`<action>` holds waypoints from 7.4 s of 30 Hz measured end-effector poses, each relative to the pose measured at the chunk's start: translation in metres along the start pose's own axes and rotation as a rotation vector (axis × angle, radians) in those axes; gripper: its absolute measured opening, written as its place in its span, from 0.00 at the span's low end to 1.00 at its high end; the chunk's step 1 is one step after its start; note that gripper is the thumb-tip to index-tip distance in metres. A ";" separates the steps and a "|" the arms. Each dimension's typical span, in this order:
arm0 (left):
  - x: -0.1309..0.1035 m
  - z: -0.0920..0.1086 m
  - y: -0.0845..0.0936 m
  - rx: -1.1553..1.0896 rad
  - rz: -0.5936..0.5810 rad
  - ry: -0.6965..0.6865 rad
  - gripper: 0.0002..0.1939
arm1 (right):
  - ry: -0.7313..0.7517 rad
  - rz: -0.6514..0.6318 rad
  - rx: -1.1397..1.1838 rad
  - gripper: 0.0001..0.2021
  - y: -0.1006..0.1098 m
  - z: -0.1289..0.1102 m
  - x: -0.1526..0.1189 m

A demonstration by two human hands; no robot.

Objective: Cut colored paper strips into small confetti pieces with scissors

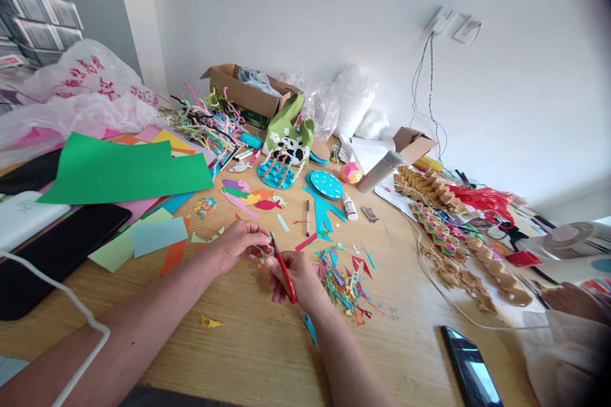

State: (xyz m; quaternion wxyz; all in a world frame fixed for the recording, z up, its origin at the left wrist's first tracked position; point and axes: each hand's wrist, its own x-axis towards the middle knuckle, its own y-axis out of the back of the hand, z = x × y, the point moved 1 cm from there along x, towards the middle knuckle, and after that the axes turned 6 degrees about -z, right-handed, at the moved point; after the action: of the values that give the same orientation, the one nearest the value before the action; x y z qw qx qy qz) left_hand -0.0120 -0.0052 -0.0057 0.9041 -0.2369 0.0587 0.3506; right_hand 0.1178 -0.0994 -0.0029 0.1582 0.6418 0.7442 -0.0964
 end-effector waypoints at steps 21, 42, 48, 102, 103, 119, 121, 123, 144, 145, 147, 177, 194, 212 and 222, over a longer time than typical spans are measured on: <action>0.001 -0.001 0.001 -0.008 0.040 -0.006 0.11 | -0.005 0.006 -0.018 0.24 0.000 0.001 -0.001; -0.001 0.002 0.001 0.004 0.017 -0.014 0.08 | -0.002 -0.014 -0.043 0.25 0.001 0.002 -0.002; -0.002 0.003 0.001 -0.037 0.017 -0.018 0.08 | 0.000 -0.006 -0.045 0.26 0.001 0.002 -0.001; -0.013 0.001 -0.016 1.337 0.118 -0.872 0.08 | 0.049 0.512 -1.525 0.05 0.000 -0.005 -0.006; -0.013 0.001 -0.016 1.330 0.125 -0.877 0.07 | 0.056 0.516 -1.530 0.04 -0.001 -0.006 -0.007; 0.002 0.004 0.004 0.057 0.293 -0.278 0.09 | 0.115 0.465 -1.136 0.20 -0.001 -0.004 -0.006; 0.001 0.004 0.004 -0.064 0.291 -0.221 0.11 | 0.102 0.380 -0.884 0.21 -0.001 -0.004 -0.005; 0.000 0.006 0.001 -0.108 0.276 -0.195 0.13 | 0.063 0.252 -0.564 0.22 -0.003 -0.004 -0.005; -0.003 0.001 -0.007 -0.229 0.249 -0.120 0.12 | 0.002 0.066 0.041 0.25 -0.006 0.000 0.002; -0.004 0.001 -0.008 -0.221 0.245 -0.119 0.12 | -0.001 0.071 0.045 0.26 -0.006 0.000 0.002; -0.005 0.001 -0.009 -0.208 0.237 -0.123 0.11 | 0.000 0.077 0.052 0.26 -0.005 -0.001 0.002; -0.006 -0.004 -0.015 -0.209 0.152 -0.087 0.08 | 0.090 0.039 0.068 0.26 -0.002 0.004 0.003; -0.004 -0.012 -0.016 -0.292 0.119 -0.077 0.08 | 0.081 0.049 0.076 0.28 -0.003 0.005 0.003; -0.005 -0.013 -0.018 -0.247 0.103 -0.095 0.08 | 0.056 0.058 0.095 0.27 -0.004 0.004 0.004; -0.003 -0.013 -0.016 -0.214 0.109 -0.108 0.06 | 0.078 0.056 0.103 0.23 -0.004 0.006 0.004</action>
State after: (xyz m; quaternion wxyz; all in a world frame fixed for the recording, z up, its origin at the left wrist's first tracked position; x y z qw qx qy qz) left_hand -0.0030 -0.0239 -0.0104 0.8551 -0.3093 -0.0153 0.4158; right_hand 0.1144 -0.0981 -0.0103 0.0984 0.6730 0.7255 -0.1047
